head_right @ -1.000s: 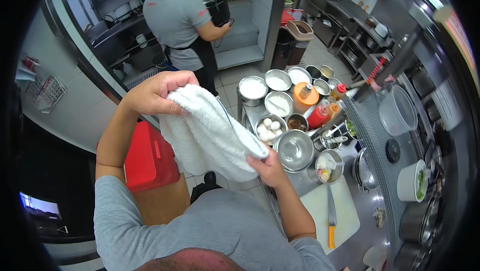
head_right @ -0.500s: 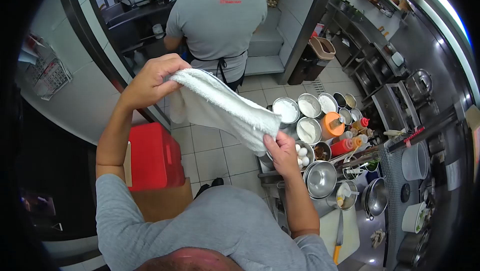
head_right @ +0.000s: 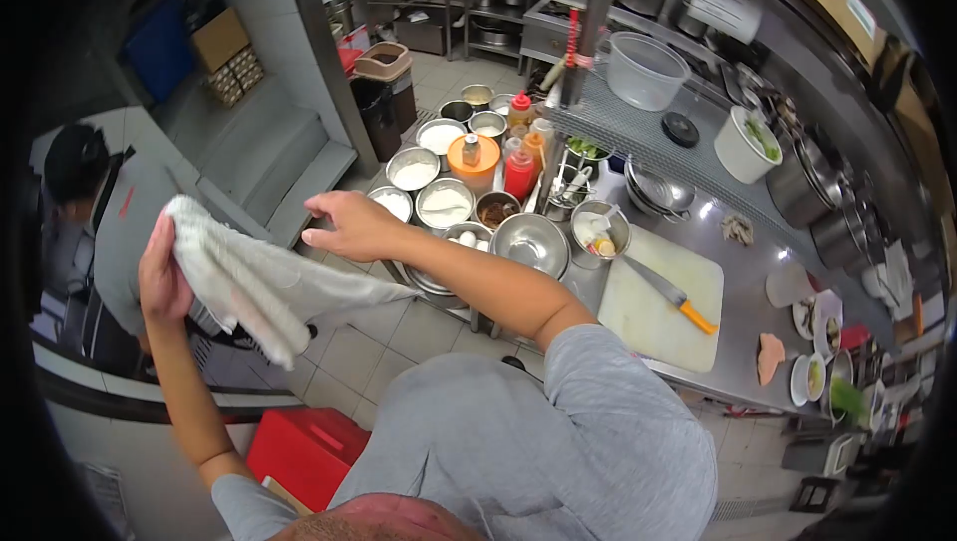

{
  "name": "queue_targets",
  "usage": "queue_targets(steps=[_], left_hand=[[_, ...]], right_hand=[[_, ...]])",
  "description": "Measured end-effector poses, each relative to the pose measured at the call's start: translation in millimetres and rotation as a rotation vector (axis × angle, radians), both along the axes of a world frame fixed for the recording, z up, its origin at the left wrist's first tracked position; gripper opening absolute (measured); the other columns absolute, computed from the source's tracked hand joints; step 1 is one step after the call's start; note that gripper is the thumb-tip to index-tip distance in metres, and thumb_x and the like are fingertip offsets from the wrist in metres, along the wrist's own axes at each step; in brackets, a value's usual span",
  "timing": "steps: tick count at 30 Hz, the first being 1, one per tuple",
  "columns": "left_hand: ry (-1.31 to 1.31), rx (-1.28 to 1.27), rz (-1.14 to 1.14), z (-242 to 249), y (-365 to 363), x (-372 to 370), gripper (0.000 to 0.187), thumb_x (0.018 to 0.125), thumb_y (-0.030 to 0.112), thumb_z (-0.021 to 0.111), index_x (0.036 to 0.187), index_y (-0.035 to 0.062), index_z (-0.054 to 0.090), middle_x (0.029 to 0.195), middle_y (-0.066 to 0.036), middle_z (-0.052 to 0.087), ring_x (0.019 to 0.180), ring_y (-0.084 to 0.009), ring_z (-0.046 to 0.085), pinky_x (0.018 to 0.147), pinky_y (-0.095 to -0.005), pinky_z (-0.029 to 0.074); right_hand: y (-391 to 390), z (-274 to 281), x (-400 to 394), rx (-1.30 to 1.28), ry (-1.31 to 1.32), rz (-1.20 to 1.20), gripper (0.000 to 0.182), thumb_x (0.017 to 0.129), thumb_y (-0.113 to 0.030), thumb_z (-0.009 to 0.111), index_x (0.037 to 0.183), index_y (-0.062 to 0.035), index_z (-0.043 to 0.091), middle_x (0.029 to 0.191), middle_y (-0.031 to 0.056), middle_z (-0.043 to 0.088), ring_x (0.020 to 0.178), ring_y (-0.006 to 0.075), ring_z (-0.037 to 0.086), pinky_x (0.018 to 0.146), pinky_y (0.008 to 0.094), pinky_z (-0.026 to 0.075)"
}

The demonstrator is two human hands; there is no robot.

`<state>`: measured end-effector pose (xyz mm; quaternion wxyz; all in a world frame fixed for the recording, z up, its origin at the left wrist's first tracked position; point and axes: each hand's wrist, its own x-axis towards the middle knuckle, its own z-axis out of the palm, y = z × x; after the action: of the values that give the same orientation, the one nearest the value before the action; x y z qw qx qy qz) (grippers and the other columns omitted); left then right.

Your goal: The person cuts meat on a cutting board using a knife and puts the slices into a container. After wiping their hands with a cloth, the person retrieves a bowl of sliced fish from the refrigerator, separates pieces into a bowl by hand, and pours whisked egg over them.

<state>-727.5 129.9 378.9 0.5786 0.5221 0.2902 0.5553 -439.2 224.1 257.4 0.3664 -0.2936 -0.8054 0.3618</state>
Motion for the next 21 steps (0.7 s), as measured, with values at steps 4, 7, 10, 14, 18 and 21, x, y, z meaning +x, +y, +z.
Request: queue_targets(steps=[4,7,10,14,18,21], left_hand=[[-0.265,0.096,-0.31,24,72,46,0.04,0.11,0.024,0.038,0.14,0.0008,0.051,0.137,-0.014,0.061,0.126,-0.026,0.059,0.11,-0.0433,0.046],[-0.299,0.169,-0.399,59,109,100,0.039,0.11,0.024,0.039,0.139,0.0002,0.05,0.14,-0.015,0.057,0.131,-0.0276,0.053,0.113,-0.0448,0.042],[-0.26,0.223,-0.375,91,149,162,0.038,0.109,0.02,0.04,0.141,0.001,0.047,0.142,-0.015,0.054,0.132,-0.0275,0.052,0.109,-0.0482,0.043],[-0.124,0.34,-0.429,138,196,250,0.035,0.106,0.022,0.049,0.136,0.0038,0.05,0.133,-0.012,0.059,0.12,-0.0247,0.058,0.1,-0.0447,0.048],[0.018,0.334,-0.314,167,247,320,0.032,0.106,0.027,0.051,0.131,0.0062,0.054,0.13,-0.007,0.062,0.125,-0.0216,0.055,0.104,-0.0421,0.043],[0.162,0.38,-0.248,170,273,366,0.038,0.101,0.032,0.061,0.131,0.01,0.055,0.126,-0.006,0.064,0.116,-0.0197,0.06,0.096,-0.0372,0.047]], right_hand=[[-24,62,102,0.0,0.318,-0.166,0.036,0.088,-0.021,0.073,0.117,-0.0007,0.067,0.108,0.0079,0.071,0.095,0.0131,0.067,0.079,0.028,0.056],[-12,88,195,0.056,0.783,-0.379,0.014,0.094,-0.01,0.066,0.106,-0.0028,0.069,0.102,0.0076,0.072,0.085,0.0107,0.066,0.073,0.0252,0.055],[12,119,280,0.254,1.014,-0.665,0.015,0.096,-0.008,0.064,0.105,0.0037,0.065,0.097,0.0103,0.072,0.081,0.0114,0.066,0.067,0.0252,0.054],[69,148,344,0.174,1.003,-0.564,0.018,0.095,-0.013,0.068,0.105,0.0007,0.065,0.095,0.0077,0.071,0.077,0.011,0.064,0.064,0.0236,0.052],[134,170,369,-0.007,0.748,-0.598,0.028,0.088,-0.025,0.076,0.105,-0.006,0.067,0.092,0.0044,0.069,0.076,0.0115,0.064,0.06,0.0248,0.048],[170,186,366,0.117,0.7,-0.407,0.036,0.081,-0.037,0.08,0.103,-0.0109,0.068,0.088,0.0012,0.069,0.074,0.0111,0.064,0.06,0.0347,0.048]])
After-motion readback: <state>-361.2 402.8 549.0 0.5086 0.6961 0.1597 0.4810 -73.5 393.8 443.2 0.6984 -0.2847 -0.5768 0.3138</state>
